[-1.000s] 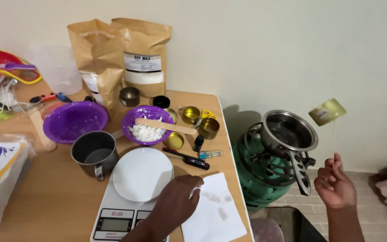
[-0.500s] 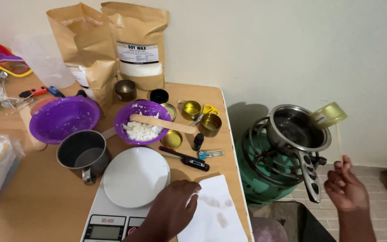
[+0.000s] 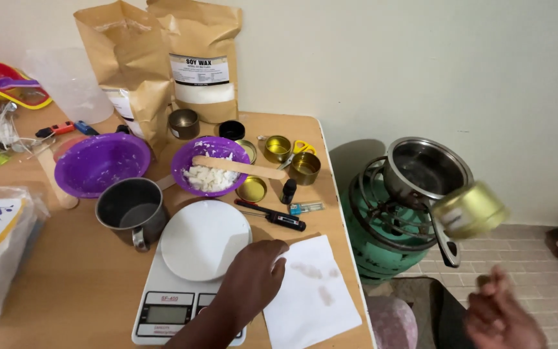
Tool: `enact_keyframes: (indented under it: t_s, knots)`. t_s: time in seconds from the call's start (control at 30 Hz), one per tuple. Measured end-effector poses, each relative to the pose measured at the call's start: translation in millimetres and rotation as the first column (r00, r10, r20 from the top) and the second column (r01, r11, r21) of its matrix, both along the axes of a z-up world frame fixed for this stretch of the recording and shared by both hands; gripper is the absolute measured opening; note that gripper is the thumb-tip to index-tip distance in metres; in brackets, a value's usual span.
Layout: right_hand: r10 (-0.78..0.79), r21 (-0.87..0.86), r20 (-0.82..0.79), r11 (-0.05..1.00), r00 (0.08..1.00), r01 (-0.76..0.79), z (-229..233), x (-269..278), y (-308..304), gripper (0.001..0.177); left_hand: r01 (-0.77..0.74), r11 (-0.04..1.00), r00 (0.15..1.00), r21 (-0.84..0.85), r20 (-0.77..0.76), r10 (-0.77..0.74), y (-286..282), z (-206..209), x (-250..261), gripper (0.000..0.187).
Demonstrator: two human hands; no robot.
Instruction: Cleaning the interior of metal candle tins with a tissue and weighing them on a digital scale in preparation for pouring wax.
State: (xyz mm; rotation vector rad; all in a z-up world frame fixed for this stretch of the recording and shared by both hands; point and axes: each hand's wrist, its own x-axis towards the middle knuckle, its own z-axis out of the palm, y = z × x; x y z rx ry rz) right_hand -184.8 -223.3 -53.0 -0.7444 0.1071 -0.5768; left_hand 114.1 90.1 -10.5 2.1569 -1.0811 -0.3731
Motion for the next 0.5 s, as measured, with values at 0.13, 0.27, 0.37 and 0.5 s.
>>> enact_keyframes:
  t_s: [0.13,0.27,0.37,0.5]
  knots:
    - [0.190,0.099,0.125,0.974,0.974,-0.202,-94.1,-23.6,7.8,0.032,-0.019,0.993,0.999,-0.116,0.023,0.022,-0.7,-18.4,3.2,0.029]
    - [0.192,-0.058,0.012,0.980,0.981,-0.191,-238.6,-60.2,-25.4,0.034,-0.068,0.991,0.997,-0.119,-0.042,0.064,0.3,-14.7,2.7,0.027]
    - [0.194,-0.163,-0.070,0.965,0.978,-0.203,-282.3,-71.2,-31.6,0.039,-0.071,0.989,0.996,-0.130,-0.057,0.064,-0.5,-16.2,2.8,0.026]
    - [-0.256,-0.362,-0.382,0.925,0.888,0.111,-232.0,-60.4,18.7,0.036,-0.025,0.949,0.999,-0.315,0.034,0.038,3.7,-2.5,-0.8,0.026]
